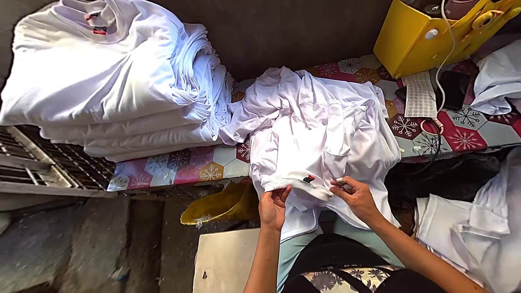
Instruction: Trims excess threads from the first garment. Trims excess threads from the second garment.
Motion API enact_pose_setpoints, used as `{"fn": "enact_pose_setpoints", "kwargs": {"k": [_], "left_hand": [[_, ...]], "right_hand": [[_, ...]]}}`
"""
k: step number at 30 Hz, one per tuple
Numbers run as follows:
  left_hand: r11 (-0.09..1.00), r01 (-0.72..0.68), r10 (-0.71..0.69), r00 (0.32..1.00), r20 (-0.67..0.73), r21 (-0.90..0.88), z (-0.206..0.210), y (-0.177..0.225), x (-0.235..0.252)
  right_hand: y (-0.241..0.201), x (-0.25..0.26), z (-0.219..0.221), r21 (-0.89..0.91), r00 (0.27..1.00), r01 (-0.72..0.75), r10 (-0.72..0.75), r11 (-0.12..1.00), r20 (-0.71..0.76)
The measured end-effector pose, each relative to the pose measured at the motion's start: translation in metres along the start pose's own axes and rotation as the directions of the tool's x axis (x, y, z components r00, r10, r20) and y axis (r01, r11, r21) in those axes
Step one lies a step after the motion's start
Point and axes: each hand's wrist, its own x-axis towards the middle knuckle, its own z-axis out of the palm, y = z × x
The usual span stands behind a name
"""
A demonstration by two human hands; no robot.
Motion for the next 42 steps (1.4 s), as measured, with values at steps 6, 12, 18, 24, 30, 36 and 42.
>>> {"fn": "enact_pose_setpoints", "kwargs": {"k": [6,12,18,24,30,36,42], "left_hand": [[0.987,-0.157,0.154,0.985,0.08,0.034,0.002,-0.013,-0.016],[0.935,-0.289,0.286,0.957,0.045,0.207,0.001,-0.024,-0.025],[0.95,-0.235,0.238,0.971,0.012,0.204,0.005,-0.021,-0.03],[0.912,-0.278,0.274,0.96,0.059,0.3,0.004,-0.022,-0.031],[0.923,-0.292,0.302,0.953,-0.003,0.25,0.008,-0.024,-0.032],[0.871,-0.387,0.398,0.917,0.03,0.302,0.008,-0.032,-0.034],[0.764,-0.526,0.514,0.846,0.141,0.374,0.005,-0.039,-0.034]], "right_hand": [[-0.046,0.018,0.057,0.204,0.969,-0.125,0.076,0.971,0.234],[-0.06,0.024,0.075,0.246,0.896,-0.41,0.338,0.878,0.29],[-0.053,0.019,0.071,0.319,0.893,-0.436,0.358,0.842,0.274],[-0.055,0.023,0.076,0.315,0.888,-0.454,0.396,0.833,0.234],[-0.052,0.021,0.071,0.404,0.861,-0.5,0.387,0.766,0.33],[-0.049,0.018,0.067,0.217,0.946,-0.292,0.248,0.932,0.209],[-0.05,0.021,0.069,0.185,0.949,-0.292,0.26,0.938,0.18]]}}
